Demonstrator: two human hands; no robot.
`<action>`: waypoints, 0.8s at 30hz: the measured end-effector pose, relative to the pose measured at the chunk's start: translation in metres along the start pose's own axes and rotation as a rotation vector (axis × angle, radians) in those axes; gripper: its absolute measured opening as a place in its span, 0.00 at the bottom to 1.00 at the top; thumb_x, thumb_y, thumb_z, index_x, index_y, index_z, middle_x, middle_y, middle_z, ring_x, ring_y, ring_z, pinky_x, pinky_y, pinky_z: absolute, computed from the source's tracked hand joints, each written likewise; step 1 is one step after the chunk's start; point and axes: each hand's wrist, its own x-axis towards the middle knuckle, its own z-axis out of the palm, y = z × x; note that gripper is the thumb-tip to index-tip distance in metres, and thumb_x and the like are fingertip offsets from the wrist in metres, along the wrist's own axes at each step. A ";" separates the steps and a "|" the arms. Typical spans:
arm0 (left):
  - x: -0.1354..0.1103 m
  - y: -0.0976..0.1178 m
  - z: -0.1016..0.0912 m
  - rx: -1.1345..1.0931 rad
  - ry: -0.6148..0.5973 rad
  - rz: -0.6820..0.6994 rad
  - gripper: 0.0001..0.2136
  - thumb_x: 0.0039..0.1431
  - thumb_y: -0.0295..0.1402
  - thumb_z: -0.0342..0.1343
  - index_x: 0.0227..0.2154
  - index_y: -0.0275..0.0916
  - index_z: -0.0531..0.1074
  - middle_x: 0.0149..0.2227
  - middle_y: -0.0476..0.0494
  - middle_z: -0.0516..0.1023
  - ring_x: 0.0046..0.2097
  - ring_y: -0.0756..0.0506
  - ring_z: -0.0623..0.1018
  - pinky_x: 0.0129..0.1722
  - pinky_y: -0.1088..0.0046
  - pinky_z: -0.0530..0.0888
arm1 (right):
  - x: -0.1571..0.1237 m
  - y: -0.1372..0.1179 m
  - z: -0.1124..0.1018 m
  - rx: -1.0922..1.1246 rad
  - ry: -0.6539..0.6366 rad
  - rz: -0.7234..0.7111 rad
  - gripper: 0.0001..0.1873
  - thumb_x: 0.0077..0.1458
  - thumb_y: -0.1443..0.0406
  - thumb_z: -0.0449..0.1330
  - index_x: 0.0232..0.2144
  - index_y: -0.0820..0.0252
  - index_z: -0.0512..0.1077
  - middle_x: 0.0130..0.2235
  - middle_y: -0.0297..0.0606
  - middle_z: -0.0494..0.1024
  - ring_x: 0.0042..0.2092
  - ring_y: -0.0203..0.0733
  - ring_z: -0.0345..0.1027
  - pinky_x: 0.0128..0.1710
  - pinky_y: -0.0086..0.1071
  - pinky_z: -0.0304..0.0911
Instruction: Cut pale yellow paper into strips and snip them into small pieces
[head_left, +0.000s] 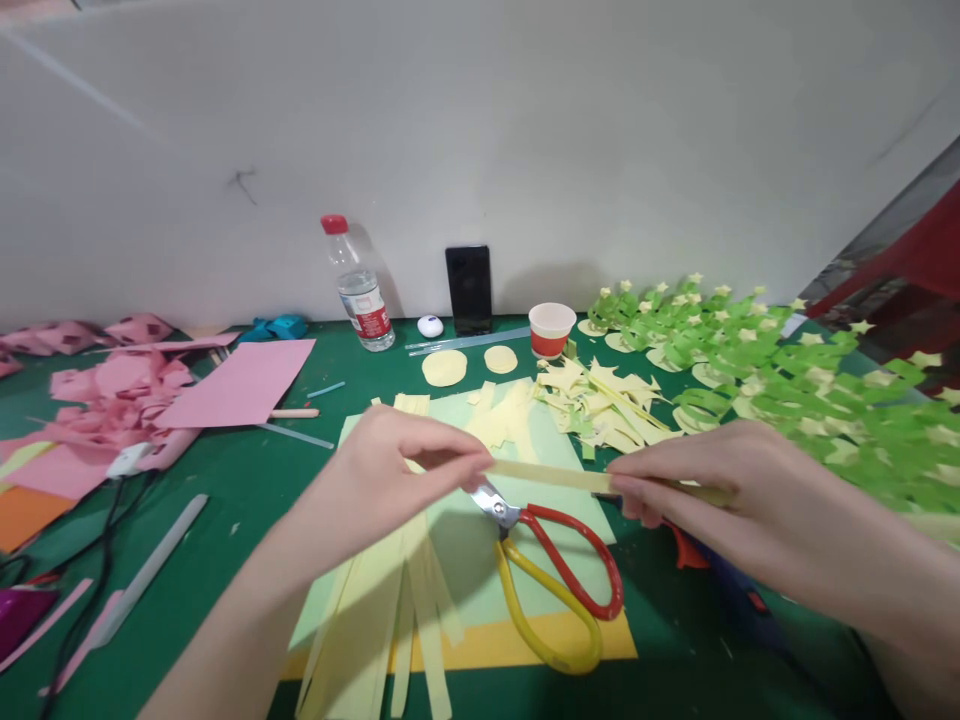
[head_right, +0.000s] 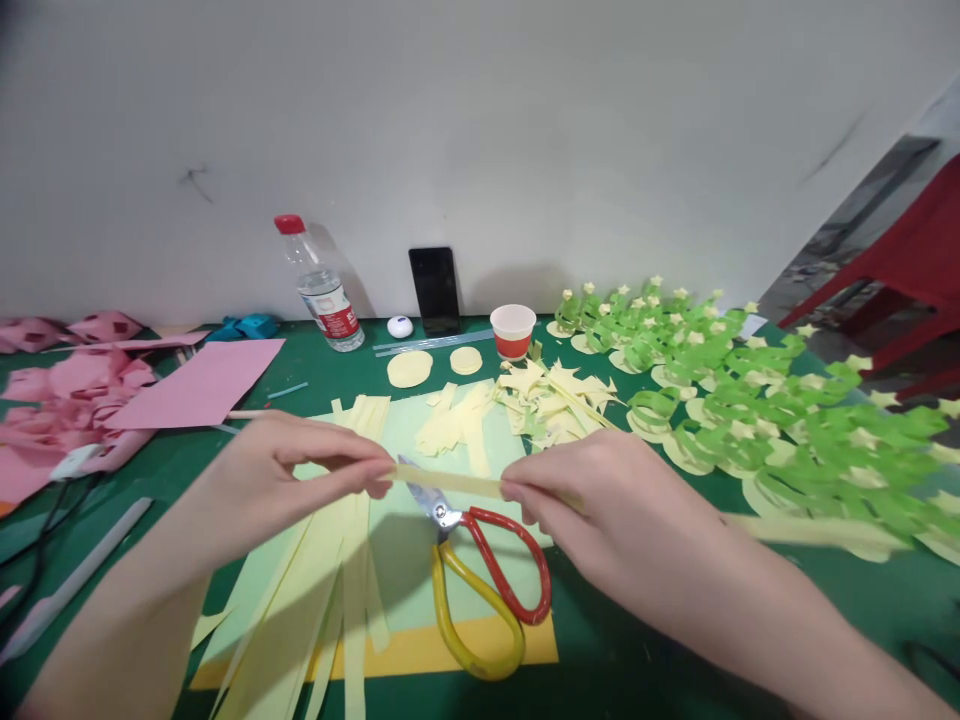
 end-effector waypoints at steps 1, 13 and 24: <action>0.001 -0.003 -0.004 0.027 0.057 -0.031 0.08 0.54 0.30 0.56 0.23 0.41 0.77 0.23 0.53 0.80 0.25 0.50 0.78 0.24 0.80 0.74 | 0.000 0.001 -0.001 -0.004 -0.010 -0.002 0.17 0.57 0.67 0.49 0.20 0.58 0.72 0.20 0.33 0.74 0.20 0.34 0.64 0.19 0.25 0.56; -0.005 0.015 0.049 0.114 0.113 0.255 0.06 0.59 0.27 0.53 0.30 0.38 0.75 0.29 0.51 0.81 0.30 0.51 0.78 0.37 0.74 0.75 | 0.003 -0.011 0.013 -0.035 -0.067 -0.012 0.18 0.57 0.68 0.45 0.23 0.59 0.73 0.17 0.33 0.72 0.18 0.32 0.63 0.19 0.26 0.51; -0.005 0.011 0.058 0.105 0.122 0.315 0.09 0.59 0.26 0.51 0.26 0.36 0.74 0.25 0.48 0.79 0.27 0.50 0.74 0.32 0.72 0.72 | 0.000 -0.007 0.028 -0.138 -0.021 -0.104 0.20 0.56 0.69 0.48 0.15 0.60 0.68 0.15 0.30 0.69 0.17 0.29 0.58 0.18 0.27 0.45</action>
